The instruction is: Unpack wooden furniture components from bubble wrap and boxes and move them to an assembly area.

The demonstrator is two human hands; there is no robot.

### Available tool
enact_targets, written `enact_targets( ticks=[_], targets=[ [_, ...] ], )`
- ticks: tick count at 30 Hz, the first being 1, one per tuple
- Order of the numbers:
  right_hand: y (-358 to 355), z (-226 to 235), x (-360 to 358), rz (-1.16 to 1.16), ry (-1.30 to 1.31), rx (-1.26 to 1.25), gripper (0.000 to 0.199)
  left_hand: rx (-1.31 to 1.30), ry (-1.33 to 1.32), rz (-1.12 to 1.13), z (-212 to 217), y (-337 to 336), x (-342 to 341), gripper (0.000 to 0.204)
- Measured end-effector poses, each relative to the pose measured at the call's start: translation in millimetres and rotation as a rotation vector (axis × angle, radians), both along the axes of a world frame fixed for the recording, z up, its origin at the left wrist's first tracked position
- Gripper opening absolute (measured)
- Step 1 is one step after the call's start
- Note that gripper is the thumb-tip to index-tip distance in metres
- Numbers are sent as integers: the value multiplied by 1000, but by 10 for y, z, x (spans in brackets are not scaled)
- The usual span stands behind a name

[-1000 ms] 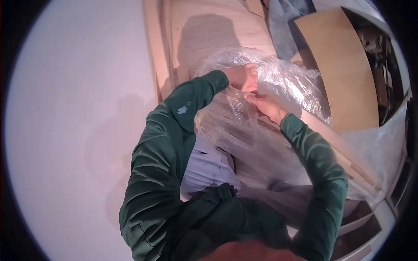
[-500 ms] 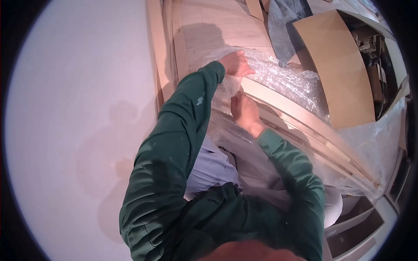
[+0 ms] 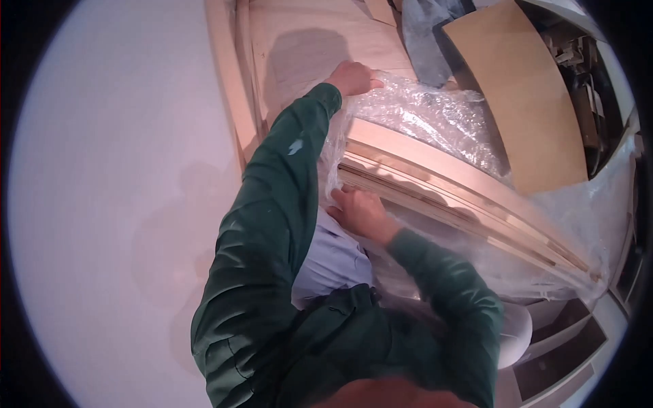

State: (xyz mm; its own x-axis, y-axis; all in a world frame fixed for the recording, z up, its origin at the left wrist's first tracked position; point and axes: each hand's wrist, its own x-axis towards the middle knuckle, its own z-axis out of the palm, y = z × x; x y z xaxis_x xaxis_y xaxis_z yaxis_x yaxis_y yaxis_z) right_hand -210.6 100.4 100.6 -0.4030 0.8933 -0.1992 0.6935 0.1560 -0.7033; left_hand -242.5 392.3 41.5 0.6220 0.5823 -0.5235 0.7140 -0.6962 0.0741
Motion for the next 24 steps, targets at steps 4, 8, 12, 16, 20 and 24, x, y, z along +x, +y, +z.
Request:
enact_targets(
  ticks=[4, 8, 12, 16, 20, 24],
  targets=[
    [442, -321, 71, -309, 408, -307, 34, -126, -337, 196, 142, -439, -260, 63],
    [821, -558, 92, -528, 844, -684, 29, -42, -234, 272, 361, -1077, -427, 78],
    [842, -877, -239, -433, 1086, -706, 23, 141, -191, 277, 197, -1252, -632, 79],
    [762, -853, -553, -500, 821, -453, 26, 164, -145, 337, 12, -1012, -845, 43],
    [734, -789, -436, -457, 642, -194, 30, 304, 26, 69, -124, -790, -712, 23],
    [652, -444, -431, -356, 391, -24, 26, 477, -52, 17, -294, -516, -930, 23]
  ],
)
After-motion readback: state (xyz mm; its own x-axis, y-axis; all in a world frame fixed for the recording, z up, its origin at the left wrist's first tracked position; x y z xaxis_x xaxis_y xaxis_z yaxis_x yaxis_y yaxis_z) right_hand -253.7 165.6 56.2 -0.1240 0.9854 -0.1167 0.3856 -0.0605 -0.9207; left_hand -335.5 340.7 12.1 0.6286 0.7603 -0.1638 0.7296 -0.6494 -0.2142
